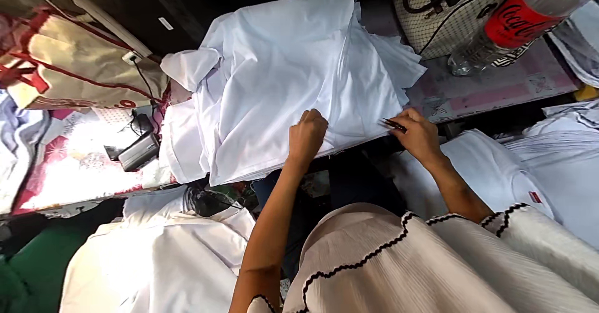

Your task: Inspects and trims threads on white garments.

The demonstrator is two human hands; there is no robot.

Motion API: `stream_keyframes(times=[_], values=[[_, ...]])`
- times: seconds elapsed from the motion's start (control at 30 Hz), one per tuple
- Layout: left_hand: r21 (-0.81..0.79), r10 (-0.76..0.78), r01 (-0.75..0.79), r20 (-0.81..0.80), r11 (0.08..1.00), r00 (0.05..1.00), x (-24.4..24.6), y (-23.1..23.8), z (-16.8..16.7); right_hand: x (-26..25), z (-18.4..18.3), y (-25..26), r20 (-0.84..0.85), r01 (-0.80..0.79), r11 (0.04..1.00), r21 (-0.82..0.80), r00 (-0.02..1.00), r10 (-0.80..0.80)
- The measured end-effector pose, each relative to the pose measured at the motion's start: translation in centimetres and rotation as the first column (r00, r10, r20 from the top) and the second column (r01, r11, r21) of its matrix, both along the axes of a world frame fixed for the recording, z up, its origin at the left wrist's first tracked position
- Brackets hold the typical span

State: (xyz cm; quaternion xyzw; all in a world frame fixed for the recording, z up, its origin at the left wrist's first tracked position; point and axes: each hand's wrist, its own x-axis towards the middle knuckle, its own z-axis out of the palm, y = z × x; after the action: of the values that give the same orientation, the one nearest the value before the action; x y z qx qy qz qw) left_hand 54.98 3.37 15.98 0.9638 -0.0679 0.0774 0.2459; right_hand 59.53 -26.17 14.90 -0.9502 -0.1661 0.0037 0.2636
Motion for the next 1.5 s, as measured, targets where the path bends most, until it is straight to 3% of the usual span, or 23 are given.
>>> stream_keyframes(times=[0.1,0.17,0.27,0.37,0.5,0.6,0.63,0.7,0.8,0.9,1.0,1.1,1.17,1.23,1.27,1.33,1.4,1.5], values=[[-0.109,0.144,-0.137,0.069,0.985,0.987,2.5,2.7,2.0,0.5,-0.3,-0.9,0.057,-0.007,0.999,-0.041,0.998,0.010],[-0.231,0.362,-0.315,0.201,0.921,0.910,3.2,5.8,4.4,1.0,-0.2,-1.4,0.053,-0.014,1.000,-0.027,0.998,0.015],[-0.343,0.553,-0.479,0.163,0.808,0.817,1.4,7.2,7.3,1.3,-0.1,-1.5,0.058,-0.013,1.000,0.024,0.998,0.011],[-0.239,0.413,-0.408,-0.032,0.881,0.910,-2.5,3.6,5.3,1.5,-0.2,-1.0,0.053,0.005,1.000,0.014,0.999,-0.005],[-0.140,0.339,-0.415,-0.379,0.899,0.861,-6.5,2.3,-0.5,1.7,-0.4,-0.7,0.018,0.023,0.998,-0.055,1.000,-0.022],[-0.102,0.137,-0.277,-0.678,0.955,0.722,-8.4,3.3,1.6,1.8,0.2,-1.1,-0.004,0.020,1.000,-0.003,1.000,-0.020],[-0.112,0.090,-0.240,-0.712,0.964,0.697,-8.5,3.3,2.6,1.8,0.7,-1.1,-0.012,0.022,0.999,0.030,1.000,-0.021],[-0.169,0.088,-0.233,-0.599,0.958,0.796,-8.2,1.8,3.8,1.6,1.6,-0.3,0.001,0.027,0.995,0.091,1.000,-0.027],[-0.307,0.131,-0.201,-0.234,0.930,0.963,-5.1,-3.1,3.0,0.8,2.5,2.3,0.136,-0.025,0.986,0.164,0.991,0.002],[-0.287,0.092,-0.064,0.086,0.956,0.992,-1.1,-7.5,1.0,0.2,2.7,5.2,0.372,-0.180,0.963,0.200,0.923,0.095],[-0.241,0.100,-0.017,0.337,0.970,0.936,0.7,-7.1,-0.7,0.3,2.2,6.5,0.490,-0.182,0.972,0.150,0.867,0.086],[-0.273,0.244,-0.151,0.347,0.950,0.905,-0.6,-2.3,-0.6,-0.6,1.1,6.1,0.362,-0.095,0.992,0.079,0.930,0.060],[-0.245,0.386,-0.335,0.202,0.910,0.900,-2.0,1.1,-1.3,-2.3,0.5,5.8,0.049,-0.177,0.984,0.014,0.983,0.176],[-0.209,0.497,-0.480,0.034,0.852,0.867,-3.3,3.0,-1.8,-3.7,0.6,5.5,-0.299,-0.313,0.949,0.023,0.904,0.305],[-0.208,0.527,-0.518,-0.013,0.830,0.850,-3.8,3.3,-1.4,-4.1,0.8,5.5,-0.365,-0.335,0.940,0.066,0.869,0.335],[-0.283,0.510,-0.487,0.008,0.826,0.860,-4.1,2.3,0.0,-4.3,1.7,5.5,-0.354,-0.292,0.939,0.183,0.871,0.340],[-0.368,0.394,-0.351,0.047,0.861,0.918,-3.6,0.2,1.3,-3.7,2.5,5.8,-0.291,-0.214,0.930,0.300,0.907,0.303],[-0.348,0.237,-0.239,-0.049,0.907,0.970,-1.6,-2.5,0.0,-2.6,3.0,6.6,-0.292,-0.118,0.914,0.388,0.925,0.244]])
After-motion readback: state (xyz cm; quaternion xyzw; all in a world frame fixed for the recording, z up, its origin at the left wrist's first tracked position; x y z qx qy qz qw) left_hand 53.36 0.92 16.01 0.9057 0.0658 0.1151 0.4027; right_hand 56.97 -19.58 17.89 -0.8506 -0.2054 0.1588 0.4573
